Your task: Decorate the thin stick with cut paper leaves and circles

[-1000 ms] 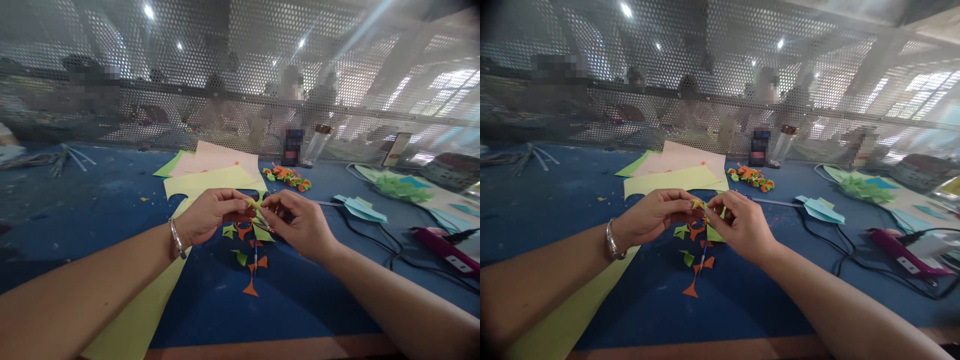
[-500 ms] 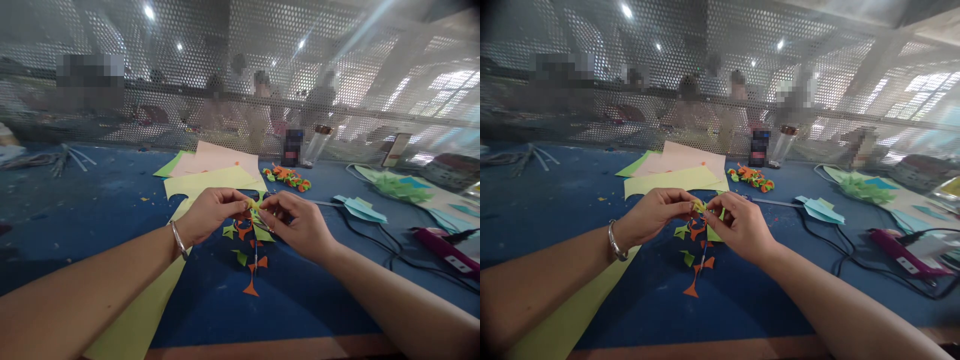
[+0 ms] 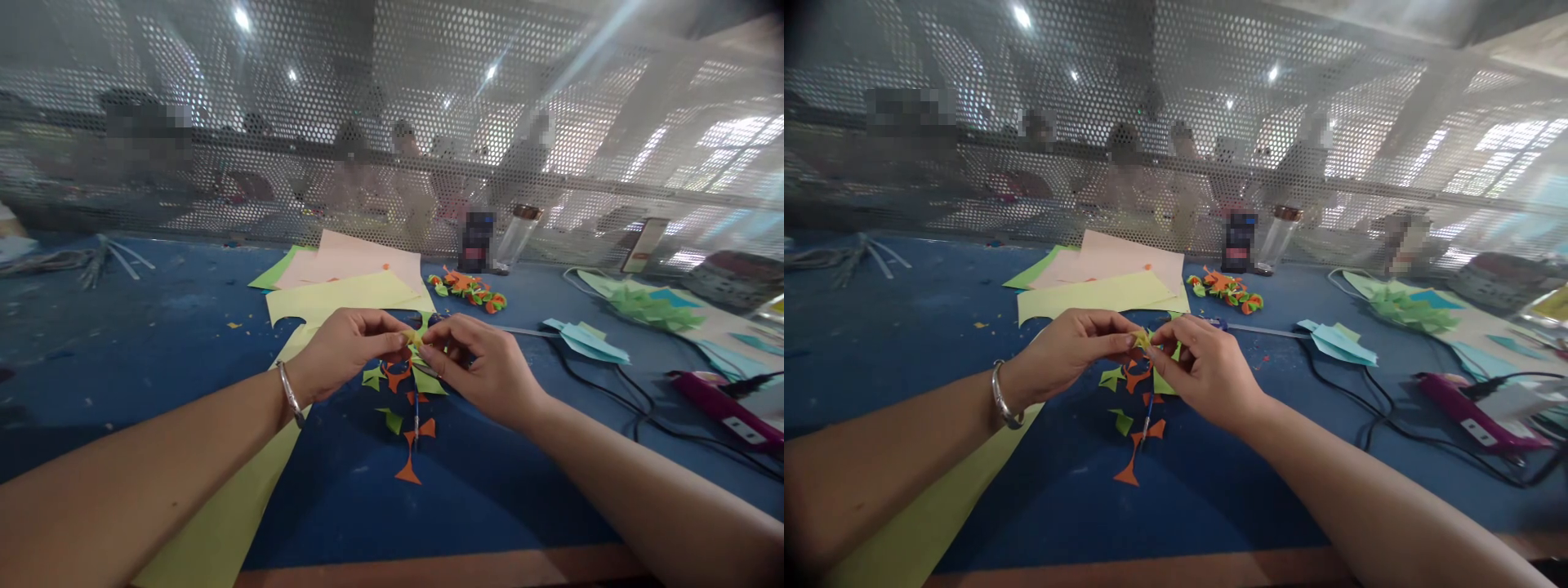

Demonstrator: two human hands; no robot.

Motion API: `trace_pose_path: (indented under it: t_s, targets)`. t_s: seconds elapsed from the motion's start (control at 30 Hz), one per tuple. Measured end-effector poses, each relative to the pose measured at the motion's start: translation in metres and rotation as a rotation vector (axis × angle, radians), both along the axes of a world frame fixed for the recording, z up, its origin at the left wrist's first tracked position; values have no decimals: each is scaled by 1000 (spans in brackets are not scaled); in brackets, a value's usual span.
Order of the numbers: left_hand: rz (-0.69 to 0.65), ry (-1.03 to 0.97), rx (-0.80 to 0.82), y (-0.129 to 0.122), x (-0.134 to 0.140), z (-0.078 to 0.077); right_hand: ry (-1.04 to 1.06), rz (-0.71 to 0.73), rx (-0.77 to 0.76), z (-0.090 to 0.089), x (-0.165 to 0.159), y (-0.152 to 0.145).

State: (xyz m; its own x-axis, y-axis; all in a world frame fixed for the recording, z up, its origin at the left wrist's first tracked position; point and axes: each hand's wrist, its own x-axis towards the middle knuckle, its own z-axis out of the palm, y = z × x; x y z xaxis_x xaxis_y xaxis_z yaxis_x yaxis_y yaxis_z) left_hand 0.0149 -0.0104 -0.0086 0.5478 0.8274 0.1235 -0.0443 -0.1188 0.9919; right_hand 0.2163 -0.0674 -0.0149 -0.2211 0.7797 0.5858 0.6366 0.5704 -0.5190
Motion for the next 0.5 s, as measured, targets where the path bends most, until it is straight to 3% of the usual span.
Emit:
trace_pose_path:
  t_s: [0.3,0.5]
  targets:
    - [28,-70,-123,-3,2,2,-23,5,3,-2,0,-1]
    - [-35,-64,-89,-9,3,4,-45,21,19,-3,-1,-1]
